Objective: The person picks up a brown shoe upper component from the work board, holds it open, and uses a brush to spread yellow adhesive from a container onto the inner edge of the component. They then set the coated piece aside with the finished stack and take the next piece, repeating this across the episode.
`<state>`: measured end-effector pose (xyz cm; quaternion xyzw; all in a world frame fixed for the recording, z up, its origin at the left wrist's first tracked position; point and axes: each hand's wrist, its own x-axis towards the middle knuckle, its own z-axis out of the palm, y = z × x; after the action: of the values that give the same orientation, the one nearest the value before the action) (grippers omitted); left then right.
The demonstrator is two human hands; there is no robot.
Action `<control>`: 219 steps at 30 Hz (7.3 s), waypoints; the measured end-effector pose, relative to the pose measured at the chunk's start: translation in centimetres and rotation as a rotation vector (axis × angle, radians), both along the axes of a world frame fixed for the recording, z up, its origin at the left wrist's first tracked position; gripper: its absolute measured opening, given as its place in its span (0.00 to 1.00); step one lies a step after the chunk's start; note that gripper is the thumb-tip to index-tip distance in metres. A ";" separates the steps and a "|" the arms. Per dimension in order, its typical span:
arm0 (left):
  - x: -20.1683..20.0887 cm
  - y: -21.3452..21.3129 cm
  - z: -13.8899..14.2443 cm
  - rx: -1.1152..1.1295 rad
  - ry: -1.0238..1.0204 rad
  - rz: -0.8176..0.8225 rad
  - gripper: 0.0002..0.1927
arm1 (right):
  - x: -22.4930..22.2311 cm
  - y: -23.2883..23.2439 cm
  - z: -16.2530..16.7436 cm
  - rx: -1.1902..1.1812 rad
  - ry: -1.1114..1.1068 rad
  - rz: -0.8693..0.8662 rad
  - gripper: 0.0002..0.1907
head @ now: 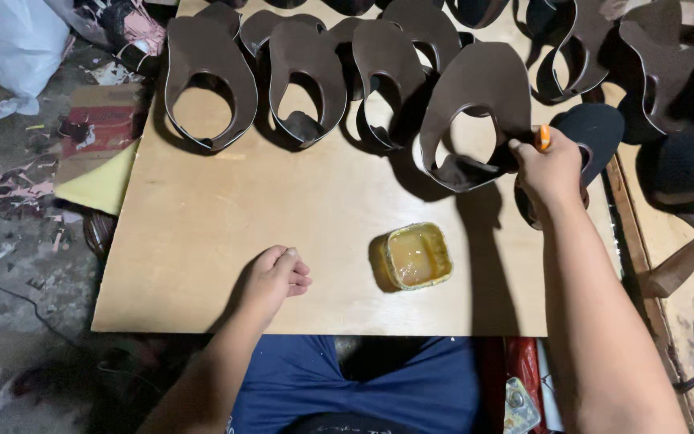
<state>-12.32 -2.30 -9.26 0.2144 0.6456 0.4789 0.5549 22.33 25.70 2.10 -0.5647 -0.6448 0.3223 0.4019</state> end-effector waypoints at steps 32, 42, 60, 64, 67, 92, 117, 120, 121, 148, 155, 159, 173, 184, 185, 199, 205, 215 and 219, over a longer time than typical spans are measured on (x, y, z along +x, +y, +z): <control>0.1 -0.1 -1.1 0.111 0.058 -0.033 0.15 | 9.7 -10.8 -4.7 0.351 -0.705 -0.197 0.27; 0.3 -0.5 -1.4 0.147 0.047 -0.024 0.15 | 10.4 -11.1 -7.3 0.397 -0.769 -0.237 0.14; 3.6 -3.5 1.1 0.365 -0.011 0.013 0.15 | 4.5 -23.8 0.7 0.291 0.028 -0.037 0.12; 7.1 -7.1 7.0 0.729 -0.279 -0.276 0.28 | -0.3 -30.4 2.7 0.147 0.168 0.289 0.14; 8.4 -9.7 11.2 0.718 -0.405 -0.207 0.29 | -4.0 -31.3 3.5 -0.039 0.188 0.549 0.15; 5.5 -12.3 10.8 0.580 -0.023 0.074 0.26 | -8.5 -32.2 -0.2 0.027 -0.386 0.513 0.21; 5.3 -15.5 1.9 0.222 -0.250 0.003 0.11 | -10.2 -29.6 -1.4 -0.714 0.765 0.413 0.22; 4.9 -16.4 1.3 0.468 -0.380 -0.300 0.11 | -11.0 -29.4 -1.5 -0.692 0.566 0.324 0.15; 4.9 -16.7 1.7 0.549 -0.423 -0.401 0.11 | -11.4 -29.4 -1.7 -0.672 0.492 0.287 0.13; 4.4 -10.3 5.0 0.419 -0.156 -0.098 0.11 | -13.7 -27.1 -1.2 -0.693 0.129 0.556 0.10; 5.2 -9.5 2.3 0.541 -0.010 0.083 0.20 | -15.4 -23.7 0.1 0.120 -0.319 0.563 0.08; 5.3 -6.5 0.6 0.444 -0.065 0.211 0.15 | -17.1 -23.3 1.2 0.297 -0.206 0.535 0.08; 3.0 -3.0 -4.5 0.528 -0.144 0.244 0.29 | -7.2 -22.4 -1.0 -0.023 -0.187 0.330 0.09; 3.2 -2.9 -4.6 0.483 -0.203 0.201 0.23 | -6.8 -22.5 -2.4 0.043 -0.157 0.293 0.09; 3.1 -2.7 -4.6 0.495 -0.207 0.199 0.19 | -6.8 -22.9 -1.7 0.042 -0.052 0.259 0.08; 2.7 -3.0 -5.8 0.487 -0.250 0.191 0.14 | -10.2 -27.0 -0.3 0.134 0.041 0.521 0.10; 2.9 -2.8 -6.4 0.653 -0.110 0.151 0.17 | -17.3 -25.3 -4.5 0.198 0.001 0.521 0.11; 2.3 -2.7 -7.3 0.697 -0.122 0.114 0.20 | -18.4 -24.7 -5.9 0.295 -0.015 0.482 0.08; 2.1 -2.5 -7.7 0.661 -0.076 0.094 0.19 | -20.1 -24.6 -7.2 0.172 0.028 0.407 0.09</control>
<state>-10.26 -4.79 -16.97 0.3348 0.4433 0.6951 0.4563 2.21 1.08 -5.13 -0.3821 -0.7648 0.3486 0.3842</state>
